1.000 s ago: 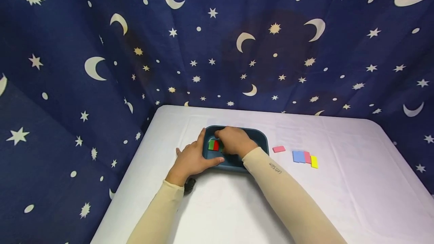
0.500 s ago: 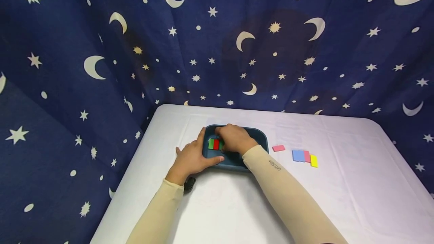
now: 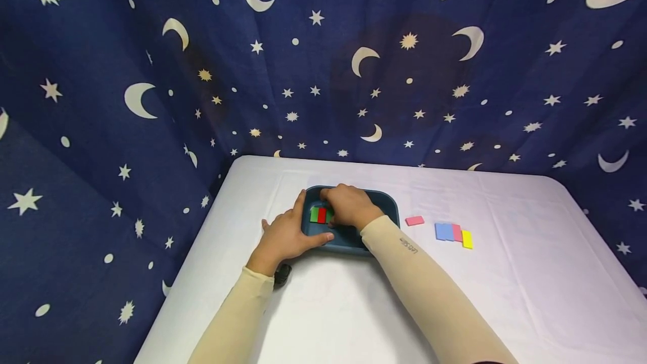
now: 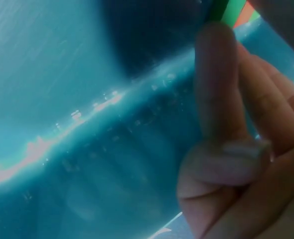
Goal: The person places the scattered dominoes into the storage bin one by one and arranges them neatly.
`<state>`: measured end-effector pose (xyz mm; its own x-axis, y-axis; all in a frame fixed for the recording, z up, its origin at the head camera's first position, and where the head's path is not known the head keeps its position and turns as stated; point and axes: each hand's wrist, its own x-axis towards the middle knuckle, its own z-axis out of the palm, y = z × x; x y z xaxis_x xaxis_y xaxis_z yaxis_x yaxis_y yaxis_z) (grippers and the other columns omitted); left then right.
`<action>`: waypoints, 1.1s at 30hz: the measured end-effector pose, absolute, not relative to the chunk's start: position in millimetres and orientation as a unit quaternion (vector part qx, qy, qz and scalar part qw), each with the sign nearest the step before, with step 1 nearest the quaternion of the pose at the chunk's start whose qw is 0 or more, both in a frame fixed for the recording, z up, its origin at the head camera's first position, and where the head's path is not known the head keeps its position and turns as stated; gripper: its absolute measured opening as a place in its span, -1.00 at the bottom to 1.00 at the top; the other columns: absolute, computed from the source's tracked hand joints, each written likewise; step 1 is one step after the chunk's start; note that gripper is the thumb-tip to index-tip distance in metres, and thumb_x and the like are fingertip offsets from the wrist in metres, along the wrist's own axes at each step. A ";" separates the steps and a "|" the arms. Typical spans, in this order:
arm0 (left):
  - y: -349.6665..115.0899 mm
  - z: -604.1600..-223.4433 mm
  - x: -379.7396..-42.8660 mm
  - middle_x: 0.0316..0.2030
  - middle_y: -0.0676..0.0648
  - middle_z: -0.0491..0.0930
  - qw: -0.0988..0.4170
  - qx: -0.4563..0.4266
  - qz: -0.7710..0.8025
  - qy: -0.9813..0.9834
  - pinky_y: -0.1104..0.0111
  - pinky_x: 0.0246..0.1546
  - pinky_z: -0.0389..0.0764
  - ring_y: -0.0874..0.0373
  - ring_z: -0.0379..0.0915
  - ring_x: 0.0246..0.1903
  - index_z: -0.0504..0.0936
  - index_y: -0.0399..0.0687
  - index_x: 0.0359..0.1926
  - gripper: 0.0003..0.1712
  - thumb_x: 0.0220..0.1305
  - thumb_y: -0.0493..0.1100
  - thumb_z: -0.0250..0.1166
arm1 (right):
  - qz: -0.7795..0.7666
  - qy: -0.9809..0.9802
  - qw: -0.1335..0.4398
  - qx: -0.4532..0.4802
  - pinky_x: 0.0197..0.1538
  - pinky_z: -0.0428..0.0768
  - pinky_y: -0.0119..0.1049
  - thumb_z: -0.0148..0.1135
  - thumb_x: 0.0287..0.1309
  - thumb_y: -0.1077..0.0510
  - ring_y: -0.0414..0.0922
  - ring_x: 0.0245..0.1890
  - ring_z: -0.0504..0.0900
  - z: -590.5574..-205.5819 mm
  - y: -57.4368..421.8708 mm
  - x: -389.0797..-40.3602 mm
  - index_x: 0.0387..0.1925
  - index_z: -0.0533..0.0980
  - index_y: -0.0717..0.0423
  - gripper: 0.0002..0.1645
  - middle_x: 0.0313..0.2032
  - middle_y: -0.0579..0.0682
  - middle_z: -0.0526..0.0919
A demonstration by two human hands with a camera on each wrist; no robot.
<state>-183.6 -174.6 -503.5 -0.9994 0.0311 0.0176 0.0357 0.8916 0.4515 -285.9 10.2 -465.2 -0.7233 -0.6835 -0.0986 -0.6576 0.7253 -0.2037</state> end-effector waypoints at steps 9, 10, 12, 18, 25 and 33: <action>-171.6 -502.3 -182.5 0.44 -0.06 0.48 0.005 -0.020 -0.232 -0.972 -0.69 0.17 0.01 -0.19 0.55 0.18 -0.24 0.24 0.74 0.58 -0.11 0.87 0.15 | -0.075 0.929 0.084 -0.354 0.01 0.71 -0.06 0.78 -0.09 0.02 -0.13 -0.16 0.71 -464.8 13.7 -284.5 0.24 0.63 0.01 -0.18 -0.10 -0.09 0.80; -171.2 -502.1 -182.4 0.44 -0.06 0.48 0.004 -0.020 -0.232 -0.973 -0.68 0.17 0.02 -0.19 0.55 0.18 -0.25 0.25 0.74 0.58 -0.11 0.88 0.13 | -0.075 0.929 0.084 -0.353 0.00 0.71 -0.05 0.78 -0.09 0.01 -0.12 -0.17 0.71 -464.3 14.0 -284.1 0.24 0.63 0.02 -0.18 -0.11 -0.09 0.79; -170.6 -501.9 -182.5 0.44 -0.06 0.47 0.002 -0.021 -0.229 -0.973 -0.68 0.18 0.02 -0.18 0.55 0.19 -0.27 0.26 0.74 0.59 -0.13 0.90 0.11 | -0.075 0.929 0.086 -0.351 0.00 0.71 -0.04 0.79 -0.10 -0.01 -0.12 -0.18 0.71 -464.1 14.8 -283.4 0.24 0.63 0.02 -0.17 -0.11 -0.09 0.79; -171.8 -502.8 -182.9 0.45 -0.07 0.46 0.004 -0.018 -0.228 -0.973 -0.68 0.18 0.03 -0.21 0.55 0.20 -0.26 0.25 0.74 0.58 -0.11 0.88 0.14 | -0.072 0.928 0.090 -0.354 -0.06 0.70 -0.08 0.79 -0.12 -0.08 -0.15 -0.23 0.67 -462.5 14.5 -282.1 0.23 0.63 0.00 -0.15 -0.16 -0.15 0.77; -173.1 -502.4 -182.3 0.45 -0.07 0.46 0.004 -0.018 -0.240 -0.971 -0.68 0.19 -0.02 -0.25 0.54 0.20 -0.22 0.23 0.74 0.56 -0.08 0.84 0.18 | -0.072 0.927 0.095 -0.357 -0.02 0.69 -0.06 0.77 -0.08 -0.08 -0.14 -0.16 0.67 -452.2 18.6 -276.6 0.29 0.61 -0.03 -0.13 -0.07 -0.10 0.78; -172.1 -503.4 -182.7 0.43 -0.07 0.48 0.006 -0.016 -0.235 -0.972 -0.69 0.18 0.00 -0.24 0.55 0.18 -0.24 0.24 0.74 0.58 -0.10 0.85 0.18 | -0.068 0.935 0.067 -0.341 0.04 0.69 0.05 0.70 0.00 -0.18 -0.06 -0.07 0.69 -424.2 37.1 -259.8 0.34 0.58 -0.05 -0.11 0.04 -0.02 0.77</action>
<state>-182.7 -172.1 -503.4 -0.9994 0.0289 0.0185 0.0342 0.8889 0.4569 -259.8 37.1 -424.2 -0.7588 -0.6464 -0.0799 -0.6282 0.7587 -0.1728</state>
